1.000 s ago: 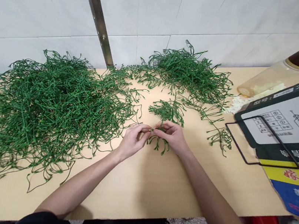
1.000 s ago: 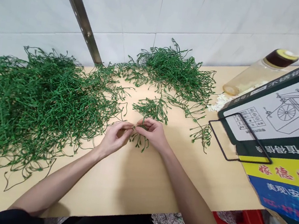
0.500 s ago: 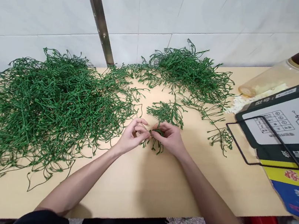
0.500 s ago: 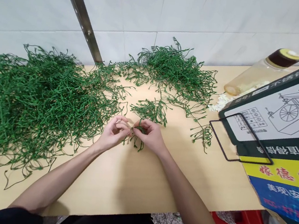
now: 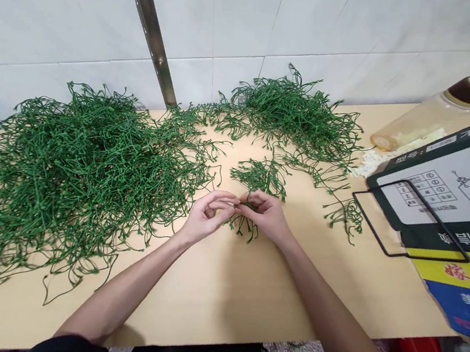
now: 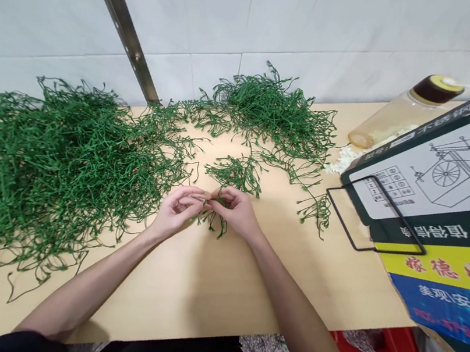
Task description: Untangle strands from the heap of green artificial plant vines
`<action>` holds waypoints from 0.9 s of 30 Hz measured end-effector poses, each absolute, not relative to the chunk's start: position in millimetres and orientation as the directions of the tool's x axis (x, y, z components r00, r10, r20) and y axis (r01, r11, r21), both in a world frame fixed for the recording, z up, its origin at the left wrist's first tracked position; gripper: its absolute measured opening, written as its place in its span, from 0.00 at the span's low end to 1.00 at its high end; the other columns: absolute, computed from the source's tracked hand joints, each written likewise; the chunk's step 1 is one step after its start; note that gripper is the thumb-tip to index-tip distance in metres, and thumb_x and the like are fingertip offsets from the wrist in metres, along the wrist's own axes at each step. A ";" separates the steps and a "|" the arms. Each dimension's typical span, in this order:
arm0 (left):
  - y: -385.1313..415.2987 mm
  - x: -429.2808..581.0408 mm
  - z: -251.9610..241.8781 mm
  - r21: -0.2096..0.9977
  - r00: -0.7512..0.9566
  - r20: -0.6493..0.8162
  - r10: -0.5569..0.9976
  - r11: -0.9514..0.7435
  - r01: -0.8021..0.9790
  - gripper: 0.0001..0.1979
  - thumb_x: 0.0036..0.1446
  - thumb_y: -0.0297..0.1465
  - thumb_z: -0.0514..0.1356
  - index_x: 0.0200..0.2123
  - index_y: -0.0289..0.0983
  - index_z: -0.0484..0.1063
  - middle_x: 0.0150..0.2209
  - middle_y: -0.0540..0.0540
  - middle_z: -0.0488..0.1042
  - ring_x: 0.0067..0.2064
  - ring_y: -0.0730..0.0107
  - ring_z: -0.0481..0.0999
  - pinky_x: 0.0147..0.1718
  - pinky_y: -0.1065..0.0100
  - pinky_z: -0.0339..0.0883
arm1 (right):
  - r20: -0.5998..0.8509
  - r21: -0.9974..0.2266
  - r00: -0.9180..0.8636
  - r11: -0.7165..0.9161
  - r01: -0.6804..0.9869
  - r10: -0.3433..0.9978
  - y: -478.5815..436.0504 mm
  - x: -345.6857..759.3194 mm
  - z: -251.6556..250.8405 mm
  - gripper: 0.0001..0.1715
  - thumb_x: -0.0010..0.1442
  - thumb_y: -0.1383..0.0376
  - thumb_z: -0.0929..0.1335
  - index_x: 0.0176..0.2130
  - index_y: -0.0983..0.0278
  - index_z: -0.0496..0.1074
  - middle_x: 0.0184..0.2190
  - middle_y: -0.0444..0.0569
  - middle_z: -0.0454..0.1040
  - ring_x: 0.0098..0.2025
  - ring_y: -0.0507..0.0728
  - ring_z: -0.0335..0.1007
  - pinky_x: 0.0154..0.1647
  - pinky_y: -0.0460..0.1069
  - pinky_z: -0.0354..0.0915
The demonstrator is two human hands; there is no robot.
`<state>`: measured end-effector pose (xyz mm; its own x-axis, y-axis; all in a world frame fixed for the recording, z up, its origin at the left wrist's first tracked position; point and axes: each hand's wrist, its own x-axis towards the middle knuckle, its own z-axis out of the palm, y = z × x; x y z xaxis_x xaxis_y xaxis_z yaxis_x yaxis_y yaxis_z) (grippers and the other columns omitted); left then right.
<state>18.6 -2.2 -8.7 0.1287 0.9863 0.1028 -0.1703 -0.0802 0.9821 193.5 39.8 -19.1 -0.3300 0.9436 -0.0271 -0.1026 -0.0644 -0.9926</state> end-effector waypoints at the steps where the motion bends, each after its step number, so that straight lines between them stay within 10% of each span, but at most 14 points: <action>1: -2.2 18.3 -8.0 0.978 0.128 0.107 0.986 -0.082 -0.192 0.17 0.55 0.38 0.67 0.45 0.36 0.72 0.43 0.40 0.81 0.42 0.66 0.82 0.42 0.67 0.73 | -0.024 -0.992 -0.325 -0.061 -0.106 0.945 39.8 193.1 -19.3 0.17 0.46 0.55 0.78 0.31 0.62 0.75 0.30 0.47 0.81 0.33 0.56 0.78 0.39 0.51 0.74; 16: -0.2 24.2 -20.9 0.986 -0.003 0.107 0.994 -0.107 -0.129 0.31 0.57 0.34 0.65 0.60 0.40 0.54 0.46 0.41 0.80 0.31 0.77 0.74 0.33 0.73 0.66 | -0.020 -0.999 -0.353 -0.033 -0.031 0.935 39.1 194.3 -14.1 0.18 0.47 0.56 0.77 0.33 0.63 0.74 0.31 0.49 0.81 0.33 0.55 0.77 0.38 0.51 0.72; 27: -5.8 20.7 -20.6 0.928 -0.051 0.201 0.978 -0.173 0.329 0.12 0.59 0.31 0.63 0.45 0.40 0.67 0.40 0.43 0.80 0.40 0.65 0.79 0.41 0.64 0.69 | -0.034 -0.998 -0.321 -0.049 -0.041 0.947 37.5 193.8 -14.7 0.17 0.47 0.57 0.77 0.33 0.63 0.74 0.29 0.47 0.79 0.31 0.54 0.76 0.36 0.49 0.71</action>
